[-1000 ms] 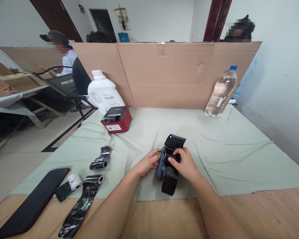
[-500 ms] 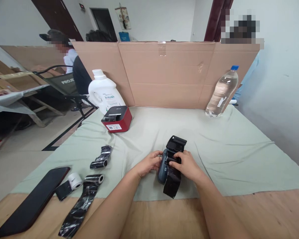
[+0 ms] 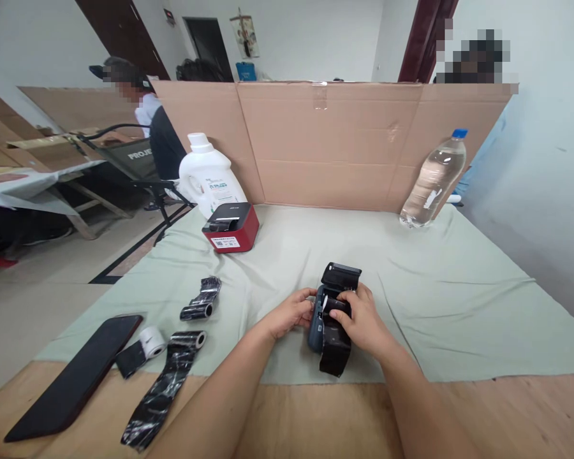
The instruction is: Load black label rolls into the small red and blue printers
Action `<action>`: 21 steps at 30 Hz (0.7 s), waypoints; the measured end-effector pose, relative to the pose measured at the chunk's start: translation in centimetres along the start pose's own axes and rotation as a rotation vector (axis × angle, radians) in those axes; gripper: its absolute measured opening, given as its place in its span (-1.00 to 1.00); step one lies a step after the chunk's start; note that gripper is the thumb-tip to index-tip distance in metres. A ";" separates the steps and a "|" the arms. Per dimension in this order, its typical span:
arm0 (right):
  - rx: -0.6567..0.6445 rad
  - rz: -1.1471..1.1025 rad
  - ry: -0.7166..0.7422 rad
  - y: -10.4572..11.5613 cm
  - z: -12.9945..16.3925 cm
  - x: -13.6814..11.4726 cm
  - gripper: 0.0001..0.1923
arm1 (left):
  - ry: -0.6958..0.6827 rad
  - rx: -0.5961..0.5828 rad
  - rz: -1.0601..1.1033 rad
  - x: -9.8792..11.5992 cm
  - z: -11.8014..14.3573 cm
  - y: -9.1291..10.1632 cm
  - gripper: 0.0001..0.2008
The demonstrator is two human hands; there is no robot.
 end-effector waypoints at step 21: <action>-0.355 -0.277 -0.122 1.5 -0.8 0.3 -0.49 | 0.040 0.018 -0.062 0.3 0.2 -0.4 -0.61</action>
Point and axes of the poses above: each hand's wrist, its own z-axis away from the middle knuckle, its own y-axis out of the back of the hand, x = y × z, the point moved 3 cm from there along -z, towards the middle knuckle, and after that the axes turned 3 degrees about y, right-handed, at the moved point
